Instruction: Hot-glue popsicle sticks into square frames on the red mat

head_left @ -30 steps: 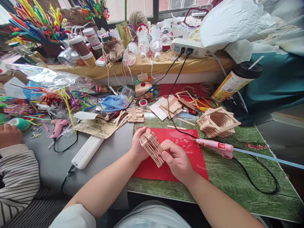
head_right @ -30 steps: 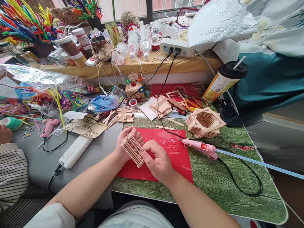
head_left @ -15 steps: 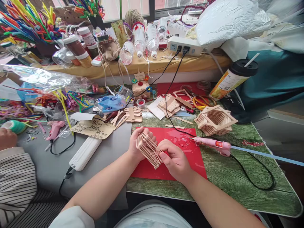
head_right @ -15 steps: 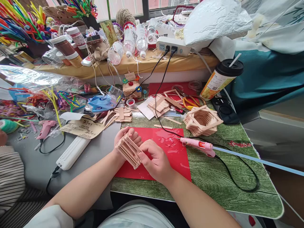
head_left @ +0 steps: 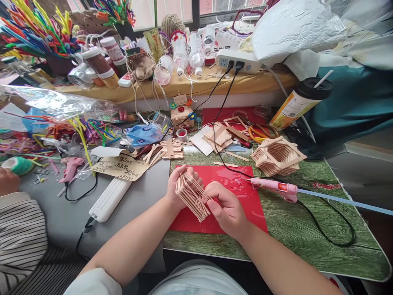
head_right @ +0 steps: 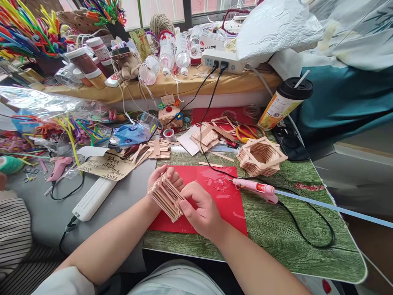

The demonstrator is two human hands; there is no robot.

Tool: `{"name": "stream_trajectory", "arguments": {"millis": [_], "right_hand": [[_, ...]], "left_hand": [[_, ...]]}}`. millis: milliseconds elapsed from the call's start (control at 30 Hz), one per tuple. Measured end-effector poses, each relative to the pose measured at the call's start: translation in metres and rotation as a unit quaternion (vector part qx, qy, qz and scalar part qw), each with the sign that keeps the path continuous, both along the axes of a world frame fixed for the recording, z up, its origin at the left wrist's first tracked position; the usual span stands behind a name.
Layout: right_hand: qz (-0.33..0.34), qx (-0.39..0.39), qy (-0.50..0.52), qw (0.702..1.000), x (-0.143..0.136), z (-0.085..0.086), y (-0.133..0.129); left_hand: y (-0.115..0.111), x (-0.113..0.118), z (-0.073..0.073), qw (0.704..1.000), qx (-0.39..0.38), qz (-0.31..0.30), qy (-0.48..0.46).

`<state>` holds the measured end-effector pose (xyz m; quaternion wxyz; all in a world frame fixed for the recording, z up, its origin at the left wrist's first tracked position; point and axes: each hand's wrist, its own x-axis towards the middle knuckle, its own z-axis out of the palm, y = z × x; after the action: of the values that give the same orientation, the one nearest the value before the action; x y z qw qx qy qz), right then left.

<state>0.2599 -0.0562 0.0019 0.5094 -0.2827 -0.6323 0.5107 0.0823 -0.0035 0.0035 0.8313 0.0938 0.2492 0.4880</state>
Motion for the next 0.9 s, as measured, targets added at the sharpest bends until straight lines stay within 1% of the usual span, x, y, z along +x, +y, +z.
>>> {"name": "stream_trajectory", "arguments": {"millis": [100, 167, 333, 500, 733, 900], "right_hand": [[0.02, 0.044, 0.012, 0.999, -0.0008, 0.0052, -0.002], [0.026, 0.054, 0.014, 0.998, -0.0012, 0.0077, -0.0028], [0.032, 0.052, 0.013, 0.998, -0.0009, 0.0078, -0.0027], [0.031, 0.056, 0.006, 0.998, -0.0011, 0.0071, -0.0022], [0.027, 0.053, -0.001, 0.998, -0.0008, 0.0073, -0.0021], [0.024, 0.063, 0.02, 0.997, -0.0024, 0.0079, -0.0016]], "left_hand": [[-0.0009, -0.0007, 0.0003, 0.999, 0.013, -0.027, 0.009], [-0.0009, -0.0011, 0.0009, 0.999, 0.027, -0.037, 0.015], [0.0004, -0.0009, 0.002, 0.998, 0.057, -0.041, 0.003], [0.0008, -0.0013, 0.0005, 0.998, 0.056, -0.034, 0.009], [0.0007, -0.002, -0.0032, 0.997, 0.068, -0.036, -0.007], [0.0006, -0.0028, -0.0039, 0.997, 0.07, -0.037, -0.013]]}}
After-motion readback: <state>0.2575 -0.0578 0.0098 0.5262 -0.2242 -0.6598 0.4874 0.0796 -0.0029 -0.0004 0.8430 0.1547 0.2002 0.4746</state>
